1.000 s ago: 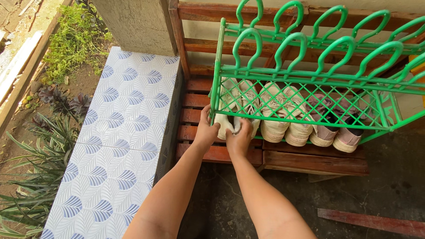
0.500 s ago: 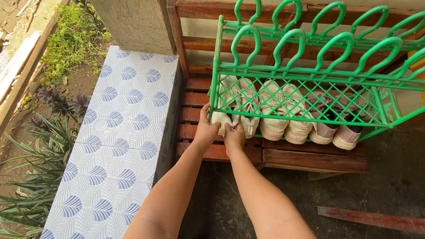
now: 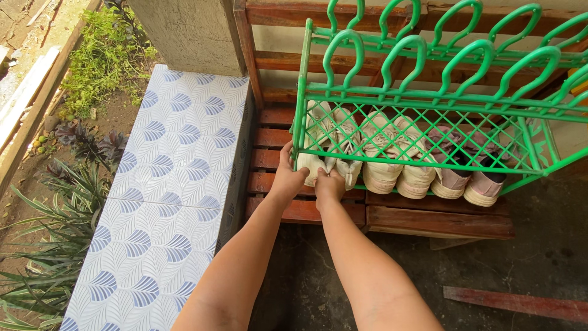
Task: The person wipes several pairs of shoes with a cloth, handling them one at a time. They pick up each shoe, wipe the exterior surfaces, and place the cleaned shoes onto a green shoe rack. The task includes handling sneakers and sandals from a pile on a yellow table.
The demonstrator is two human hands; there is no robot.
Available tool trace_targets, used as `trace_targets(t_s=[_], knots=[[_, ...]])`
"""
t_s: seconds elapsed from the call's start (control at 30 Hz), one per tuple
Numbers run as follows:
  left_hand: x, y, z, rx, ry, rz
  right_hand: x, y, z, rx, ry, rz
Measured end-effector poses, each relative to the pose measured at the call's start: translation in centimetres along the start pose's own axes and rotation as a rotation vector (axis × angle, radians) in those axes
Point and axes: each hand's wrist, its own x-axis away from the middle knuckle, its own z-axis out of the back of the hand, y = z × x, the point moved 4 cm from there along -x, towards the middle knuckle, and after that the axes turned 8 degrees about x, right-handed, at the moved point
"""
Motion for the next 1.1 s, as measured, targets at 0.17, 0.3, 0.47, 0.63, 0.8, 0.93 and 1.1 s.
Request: trace_targets(t_s=[0.17,0.3,0.47,0.63,0.8,0.93,1.1], knots=[[0.2,-0.4,0.1,0.007,-0.006,0.012,-0.7,0.6,0.6,0.000,-0.094,-0.066],[0.2,-0.6,-0.1,-0.014,0.027,0.032,-0.2,-0.1,0.9,0.090,-0.229,-0.128],[0.4,-0.7,-0.8,-0.102,0.103,0.064,1.6,-2.5,2.5,0.310,-0.169,-0.146],[0.7,-1.6,-2.6,-0.205,0.061,0.300,3.2,-5.8,5.2,0.363,-0.099,-0.162],[1.6,-0.8,-4.3,-0.331,-0.016,0.358,4.0,-9.5,9.1,0.345,-0.035,-0.145],[3.6,1.3,-6.3,-0.309,-0.061,0.351,5.0,-12.4,12.7,0.344,0.011,-0.109],[6.6,3.9,-9.5,-0.276,-0.179,0.348,6.8,-15.1,17.2,0.285,0.045,-0.098]])
